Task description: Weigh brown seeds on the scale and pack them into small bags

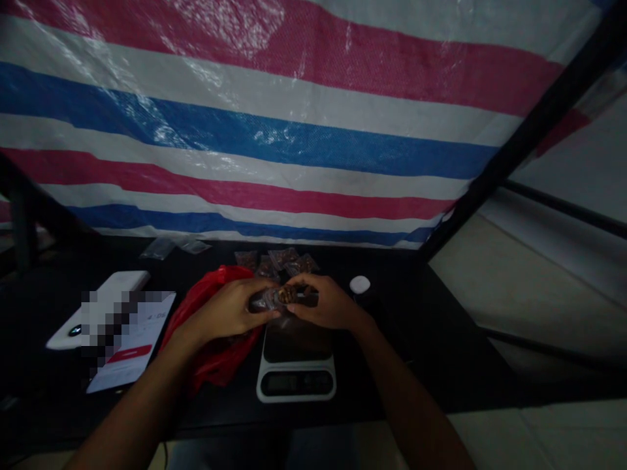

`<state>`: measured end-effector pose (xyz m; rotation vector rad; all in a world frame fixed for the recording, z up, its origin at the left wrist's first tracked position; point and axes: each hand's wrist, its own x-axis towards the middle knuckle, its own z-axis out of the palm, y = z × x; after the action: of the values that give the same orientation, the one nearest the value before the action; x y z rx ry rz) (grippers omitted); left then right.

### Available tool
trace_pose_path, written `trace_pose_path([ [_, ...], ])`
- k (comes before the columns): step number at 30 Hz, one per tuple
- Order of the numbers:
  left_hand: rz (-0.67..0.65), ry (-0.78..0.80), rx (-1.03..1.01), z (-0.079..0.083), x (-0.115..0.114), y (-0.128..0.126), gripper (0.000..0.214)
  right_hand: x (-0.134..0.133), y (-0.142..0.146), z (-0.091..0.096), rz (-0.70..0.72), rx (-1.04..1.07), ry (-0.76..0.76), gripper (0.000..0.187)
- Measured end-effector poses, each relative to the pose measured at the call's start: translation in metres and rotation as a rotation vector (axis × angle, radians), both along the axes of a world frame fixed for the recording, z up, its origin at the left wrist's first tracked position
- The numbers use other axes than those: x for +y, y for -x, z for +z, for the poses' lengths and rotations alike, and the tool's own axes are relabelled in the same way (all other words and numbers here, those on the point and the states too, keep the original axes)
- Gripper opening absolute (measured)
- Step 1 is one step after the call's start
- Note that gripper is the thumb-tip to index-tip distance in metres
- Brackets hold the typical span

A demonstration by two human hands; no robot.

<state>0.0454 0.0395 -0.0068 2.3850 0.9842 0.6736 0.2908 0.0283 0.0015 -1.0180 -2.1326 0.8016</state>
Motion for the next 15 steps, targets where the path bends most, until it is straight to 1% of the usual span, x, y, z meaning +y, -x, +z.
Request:
trace_pose_path([
  [6,0.035,0.014,-0.043,-0.003,-0.001,-0.007,0.036,0.001,0.001,-0.003,0.020,-0.013,-0.122,0.037],
  [9,0.059,-0.010,-0.042,-0.003,-0.002,-0.009,0.033,0.000,0.003,-0.005,0.016,-0.016,-0.166,0.044],
  [13,0.088,-0.017,-0.030,-0.004,-0.005,-0.014,0.033,-0.003,0.007,-0.005,0.033,-0.009,-0.180,0.049],
  [15,0.097,0.004,-0.046,-0.004,-0.006,-0.016,0.037,-0.005,0.009,-0.006,0.008,0.035,-0.161,0.049],
])
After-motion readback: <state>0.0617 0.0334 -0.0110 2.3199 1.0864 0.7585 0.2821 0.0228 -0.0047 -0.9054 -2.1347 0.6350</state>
